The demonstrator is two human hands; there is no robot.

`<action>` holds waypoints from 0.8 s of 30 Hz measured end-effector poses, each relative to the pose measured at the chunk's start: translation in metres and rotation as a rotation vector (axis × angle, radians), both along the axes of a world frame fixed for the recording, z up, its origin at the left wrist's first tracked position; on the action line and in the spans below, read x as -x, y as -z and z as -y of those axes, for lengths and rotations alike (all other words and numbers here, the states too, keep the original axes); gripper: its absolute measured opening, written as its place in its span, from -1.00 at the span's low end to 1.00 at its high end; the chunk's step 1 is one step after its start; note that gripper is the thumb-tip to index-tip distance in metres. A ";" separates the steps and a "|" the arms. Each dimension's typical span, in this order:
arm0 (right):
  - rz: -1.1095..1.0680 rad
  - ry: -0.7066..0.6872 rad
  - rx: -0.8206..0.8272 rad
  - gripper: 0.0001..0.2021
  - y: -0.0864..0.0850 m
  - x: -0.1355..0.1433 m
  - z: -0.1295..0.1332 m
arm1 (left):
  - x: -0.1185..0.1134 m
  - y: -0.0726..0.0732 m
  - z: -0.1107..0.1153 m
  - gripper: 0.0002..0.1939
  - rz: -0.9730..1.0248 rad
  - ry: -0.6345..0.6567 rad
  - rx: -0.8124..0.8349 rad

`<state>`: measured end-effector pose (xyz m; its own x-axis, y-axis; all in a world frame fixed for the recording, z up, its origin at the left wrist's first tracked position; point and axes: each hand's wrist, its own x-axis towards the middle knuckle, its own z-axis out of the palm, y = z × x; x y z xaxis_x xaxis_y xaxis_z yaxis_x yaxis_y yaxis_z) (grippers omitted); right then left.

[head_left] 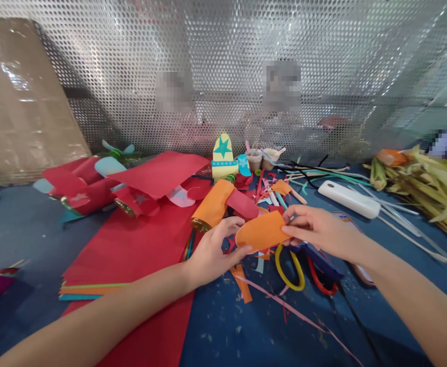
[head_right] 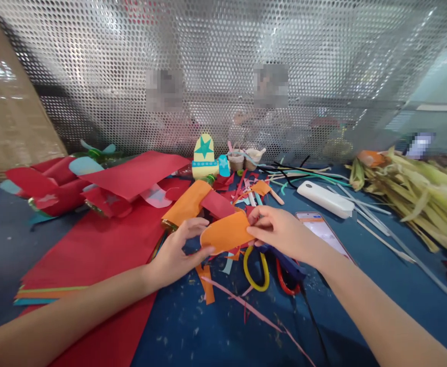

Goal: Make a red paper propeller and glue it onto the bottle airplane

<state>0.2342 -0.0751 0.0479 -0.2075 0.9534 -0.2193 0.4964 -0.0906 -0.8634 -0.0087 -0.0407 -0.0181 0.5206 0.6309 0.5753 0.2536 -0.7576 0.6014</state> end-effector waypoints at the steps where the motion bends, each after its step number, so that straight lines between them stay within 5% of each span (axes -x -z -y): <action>1: 0.013 -0.021 0.016 -0.82 -0.001 0.000 0.001 | -0.001 0.001 0.000 -0.72 -0.003 -0.026 -0.025; 6: 0.132 -0.228 0.017 -0.74 -0.003 -0.001 0.007 | -0.001 0.004 -0.001 -0.76 -0.025 0.018 -0.226; 11: 0.310 -0.215 -0.040 -0.85 -0.002 -0.003 0.009 | 0.001 0.000 0.000 -0.79 -0.111 0.152 -0.324; 18: 0.422 0.272 -0.320 -0.66 0.003 -0.029 -0.013 | -0.003 0.001 -0.001 -0.82 -0.288 0.168 -0.334; 24: 0.441 0.307 -0.317 -0.54 0.014 -0.039 -0.028 | -0.002 0.006 -0.003 -0.80 -0.373 0.184 -0.308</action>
<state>0.2736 -0.0470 0.0341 0.1316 0.9879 0.0820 0.8041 -0.0581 -0.5916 -0.0064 -0.0379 -0.0239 0.8122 0.3401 0.4740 0.2541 -0.9376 0.2373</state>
